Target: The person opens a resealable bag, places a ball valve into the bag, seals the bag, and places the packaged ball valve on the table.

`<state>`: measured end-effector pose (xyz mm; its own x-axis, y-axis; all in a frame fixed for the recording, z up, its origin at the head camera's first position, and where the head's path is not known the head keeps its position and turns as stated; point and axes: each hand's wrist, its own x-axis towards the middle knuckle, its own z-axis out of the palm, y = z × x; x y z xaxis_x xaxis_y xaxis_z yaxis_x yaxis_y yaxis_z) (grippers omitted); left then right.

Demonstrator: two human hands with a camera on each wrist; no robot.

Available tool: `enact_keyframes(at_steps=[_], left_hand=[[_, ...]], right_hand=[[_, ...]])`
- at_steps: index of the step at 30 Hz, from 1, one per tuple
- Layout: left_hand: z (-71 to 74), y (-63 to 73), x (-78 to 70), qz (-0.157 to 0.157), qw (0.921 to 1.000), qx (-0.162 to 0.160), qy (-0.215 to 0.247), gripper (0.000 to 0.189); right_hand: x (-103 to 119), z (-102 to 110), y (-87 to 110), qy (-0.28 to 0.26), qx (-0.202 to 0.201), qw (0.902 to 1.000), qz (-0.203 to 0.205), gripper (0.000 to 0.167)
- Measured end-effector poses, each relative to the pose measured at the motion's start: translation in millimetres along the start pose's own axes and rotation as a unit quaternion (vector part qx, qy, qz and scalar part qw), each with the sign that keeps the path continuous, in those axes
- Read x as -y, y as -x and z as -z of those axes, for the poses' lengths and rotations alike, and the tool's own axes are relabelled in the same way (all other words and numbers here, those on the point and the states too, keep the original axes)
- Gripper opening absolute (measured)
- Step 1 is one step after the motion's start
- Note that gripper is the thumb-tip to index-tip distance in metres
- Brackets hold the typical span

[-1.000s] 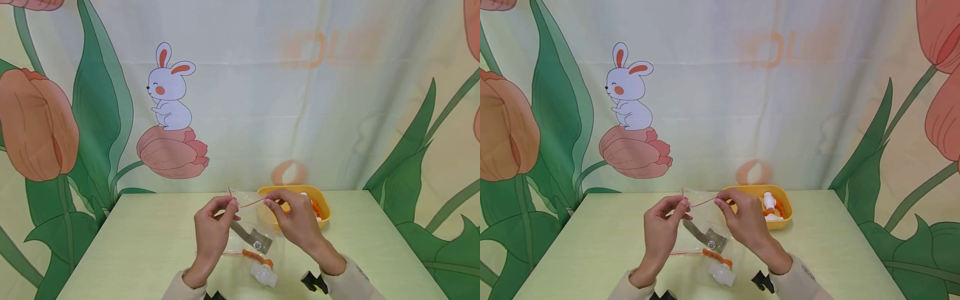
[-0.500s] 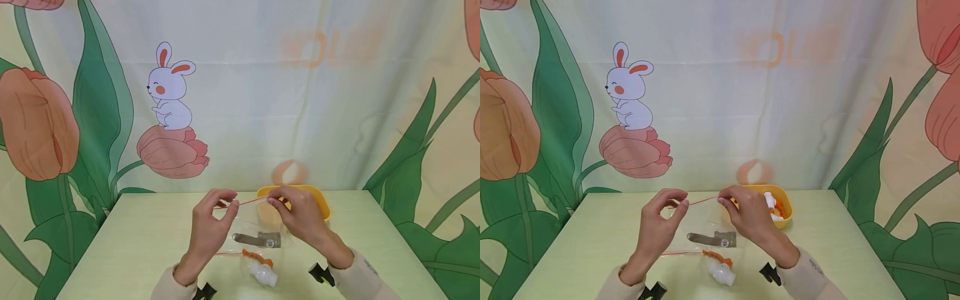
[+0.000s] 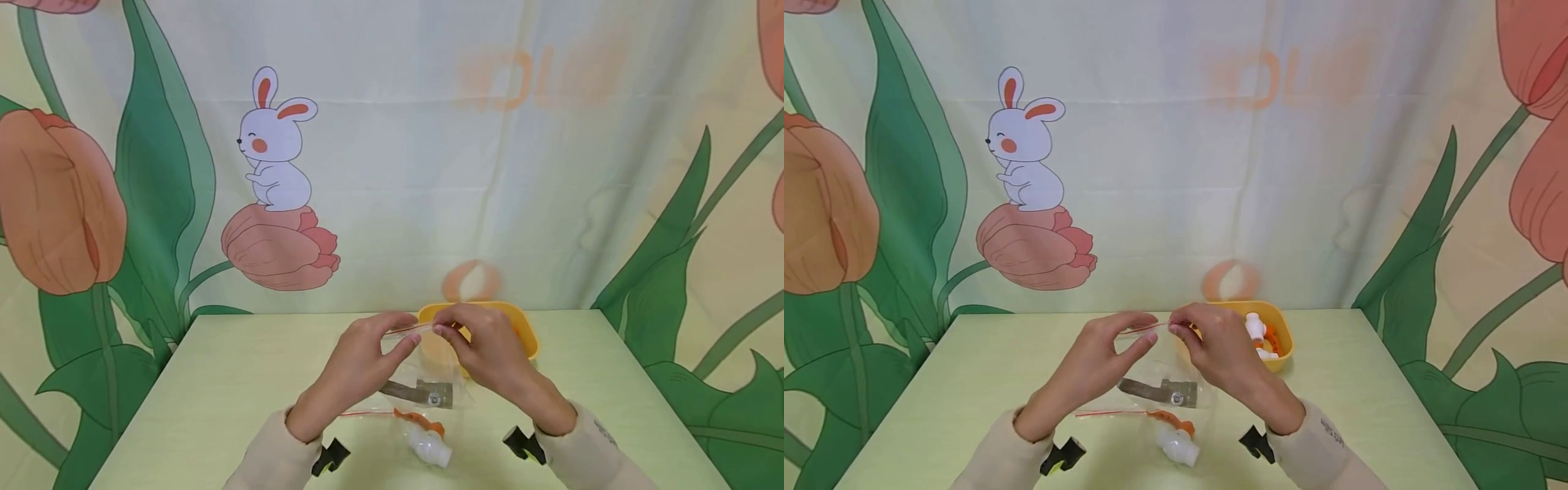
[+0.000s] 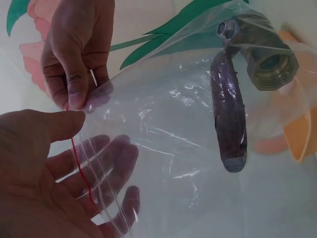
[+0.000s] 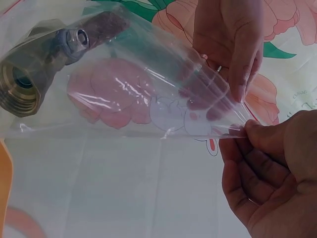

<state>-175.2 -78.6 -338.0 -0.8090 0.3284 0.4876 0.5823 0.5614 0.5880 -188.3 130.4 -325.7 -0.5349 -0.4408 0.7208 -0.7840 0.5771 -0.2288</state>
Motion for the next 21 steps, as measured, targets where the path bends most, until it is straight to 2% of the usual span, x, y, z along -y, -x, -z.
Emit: enact_keyframes(at_steps=[3, 7, 14, 21], left_hand=[[-1.6, -1.5, 1.3, 0.003, 0.9997, 0.006, 0.025, 0.023], [-2.9, -2.6, 3.0, -0.009, 0.9988, 0.006, 0.048, 0.020], [-4.5, -4.1, 4.6, -0.027, 0.9990, -0.005, 0.035, 0.015], [-7.0, -5.7, 6.5, -0.075, 0.9961, -0.043, 0.017, 0.011]], right_hand=[[0.5, 0.5, -0.6, -0.004, -0.001, 1.0000, 0.002, 0.007], [0.6, 1.1, -1.1, -0.011, -0.002, 0.9999, 0.004, 0.008], [0.8, 1.9, -0.5, -0.008, 0.006, 0.9999, -0.007, 0.007], [0.3, 1.6, 0.4, -0.011, 0.005, 0.9998, -0.019, 0.008]])
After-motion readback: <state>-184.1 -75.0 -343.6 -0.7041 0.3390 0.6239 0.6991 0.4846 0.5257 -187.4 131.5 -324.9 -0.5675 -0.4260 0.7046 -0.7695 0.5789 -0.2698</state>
